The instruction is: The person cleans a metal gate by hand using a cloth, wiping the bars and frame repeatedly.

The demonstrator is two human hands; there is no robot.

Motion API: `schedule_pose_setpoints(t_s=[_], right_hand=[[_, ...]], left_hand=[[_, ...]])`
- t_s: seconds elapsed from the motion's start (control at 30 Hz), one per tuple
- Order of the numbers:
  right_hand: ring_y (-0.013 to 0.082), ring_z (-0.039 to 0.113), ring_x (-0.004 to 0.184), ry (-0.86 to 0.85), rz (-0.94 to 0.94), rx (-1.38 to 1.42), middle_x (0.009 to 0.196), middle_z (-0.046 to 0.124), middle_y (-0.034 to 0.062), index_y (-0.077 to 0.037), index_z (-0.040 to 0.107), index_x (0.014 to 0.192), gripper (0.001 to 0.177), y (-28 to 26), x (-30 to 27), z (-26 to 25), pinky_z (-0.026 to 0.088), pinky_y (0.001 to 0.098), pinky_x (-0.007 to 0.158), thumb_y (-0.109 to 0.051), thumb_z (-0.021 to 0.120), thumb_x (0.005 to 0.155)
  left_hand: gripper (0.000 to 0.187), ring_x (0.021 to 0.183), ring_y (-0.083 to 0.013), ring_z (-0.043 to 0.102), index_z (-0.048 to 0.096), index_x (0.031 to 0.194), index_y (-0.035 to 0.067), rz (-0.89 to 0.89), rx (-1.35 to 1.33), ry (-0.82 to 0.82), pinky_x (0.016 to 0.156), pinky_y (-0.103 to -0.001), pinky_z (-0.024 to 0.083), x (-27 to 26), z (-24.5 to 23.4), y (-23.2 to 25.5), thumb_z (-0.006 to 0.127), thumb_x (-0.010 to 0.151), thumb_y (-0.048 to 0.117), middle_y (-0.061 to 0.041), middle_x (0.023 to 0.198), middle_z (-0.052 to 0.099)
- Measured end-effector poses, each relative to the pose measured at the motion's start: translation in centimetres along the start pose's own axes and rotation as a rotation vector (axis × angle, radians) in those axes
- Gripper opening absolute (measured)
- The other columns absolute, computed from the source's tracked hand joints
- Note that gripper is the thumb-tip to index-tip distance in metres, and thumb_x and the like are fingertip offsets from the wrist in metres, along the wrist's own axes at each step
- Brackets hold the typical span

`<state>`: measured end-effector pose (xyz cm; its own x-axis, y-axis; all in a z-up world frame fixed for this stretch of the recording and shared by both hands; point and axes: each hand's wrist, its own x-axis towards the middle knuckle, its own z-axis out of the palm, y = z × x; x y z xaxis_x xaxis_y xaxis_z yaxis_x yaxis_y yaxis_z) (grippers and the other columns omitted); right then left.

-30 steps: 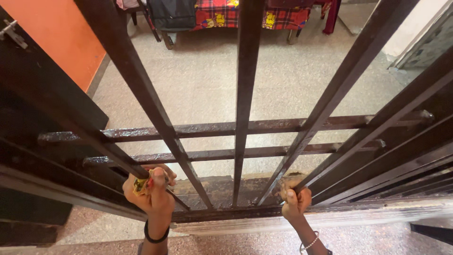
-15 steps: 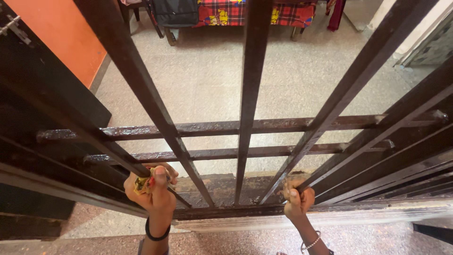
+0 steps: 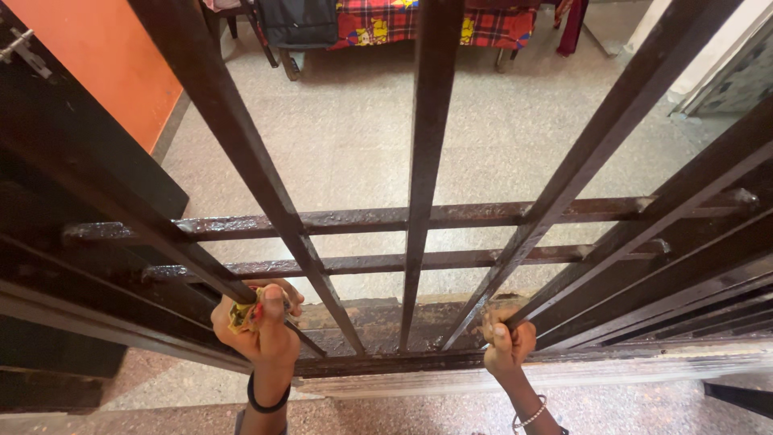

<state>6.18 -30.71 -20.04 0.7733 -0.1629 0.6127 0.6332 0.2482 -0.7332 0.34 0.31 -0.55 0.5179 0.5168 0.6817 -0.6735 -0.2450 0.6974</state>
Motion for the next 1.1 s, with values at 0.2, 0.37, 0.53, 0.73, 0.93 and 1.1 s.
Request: schedule_pose_setpoints(t_s=[0.2, 0.37, 0.53, 0.73, 0.93, 1.1], right_hand=[[0.0041, 0.034, 0.051, 0.002, 0.03, -0.004, 0.06, 0.041, -0.0033, 0.0, 0.054, 0.086, 0.034, 0.1, -0.1, -0.2, 0.025, 0.0235, 0.048, -0.03, 0.06, 0.101], [0.005, 0.035, 0.052, 0.012, -0.017, -0.011, 0.061, 0.042, -0.0024, -0.001, 0.054, 0.084, 0.033, 0.4, -0.1, -0.2, 0.027, 0.0238, 0.048, -0.029, 0.06, 0.102], [0.0056, 0.04, 0.052, 0.023, -0.025, -0.058, 0.061, 0.047, -0.0011, 0.0, 0.054, 0.086, 0.034, 0.4, -0.2, -0.3, 0.033, 0.0242, 0.048, -0.029, 0.059, 0.102], [0.0051, 0.037, 0.056, 0.061, 0.07, 0.008, 0.066, 0.044, -0.0015, 0.0, 0.053, 0.091, 0.03, 0.1, -0.4, 0.2, 0.031, 0.0242, 0.051, -0.028, 0.057, 0.103], [0.005, 0.036, 0.058, 0.073, 0.12, -0.043, 0.068, 0.042, -0.0027, -0.003, 0.051, 0.094, 0.023, -0.5, -0.3, 0.3, 0.03, 0.024, 0.052, -0.022, 0.054, 0.107], [0.0049, 0.034, 0.063, -0.006, 0.207, 0.006, 0.074, 0.041, -0.0033, -0.005, 0.048, 0.099, 0.015, -2.6, 0.1, 0.6, 0.03, 0.0229, 0.056, -0.016, 0.051, 0.11]], left_hand=[[0.03, 0.055, -0.0144, 0.059, 0.057, 0.09, -0.003, -0.009, -0.001, -0.012, 0.053, -0.026, 0.049, -0.1, -0.2, 0.1, 0.066, 0.103, 0.023, -0.013, 0.069, 0.064], [0.031, 0.054, -0.0133, 0.059, 0.057, 0.091, -0.002, 0.0, -0.006, -0.013, 0.054, -0.025, 0.05, 0.1, 0.1, 0.3, 0.066, 0.104, 0.024, -0.011, 0.067, 0.063], [0.032, 0.058, -0.0127, 0.061, 0.059, 0.094, -0.003, -0.003, 0.053, -0.013, 0.057, -0.025, 0.052, -0.1, 0.2, 0.5, 0.065, 0.105, 0.026, -0.01, 0.072, 0.064], [0.031, 0.063, -0.0108, 0.059, 0.056, 0.092, 0.001, -0.103, -0.027, -0.069, 0.055, -0.023, 0.047, -1.7, -0.5, -0.6, 0.061, 0.107, 0.027, -0.006, 0.078, 0.06], [0.029, 0.061, -0.0067, 0.052, 0.055, 0.094, 0.003, -0.215, 0.032, -0.104, 0.054, -0.022, 0.042, -6.8, -2.3, -2.9, 0.058, 0.108, 0.028, -0.001, 0.074, 0.056], [0.033, 0.057, -0.0044, 0.048, 0.055, 0.091, 0.004, -0.308, 0.052, -0.124, 0.051, -0.021, 0.036, -11.1, -4.2, -5.4, 0.059, 0.107, 0.033, 0.003, 0.065, 0.052]])
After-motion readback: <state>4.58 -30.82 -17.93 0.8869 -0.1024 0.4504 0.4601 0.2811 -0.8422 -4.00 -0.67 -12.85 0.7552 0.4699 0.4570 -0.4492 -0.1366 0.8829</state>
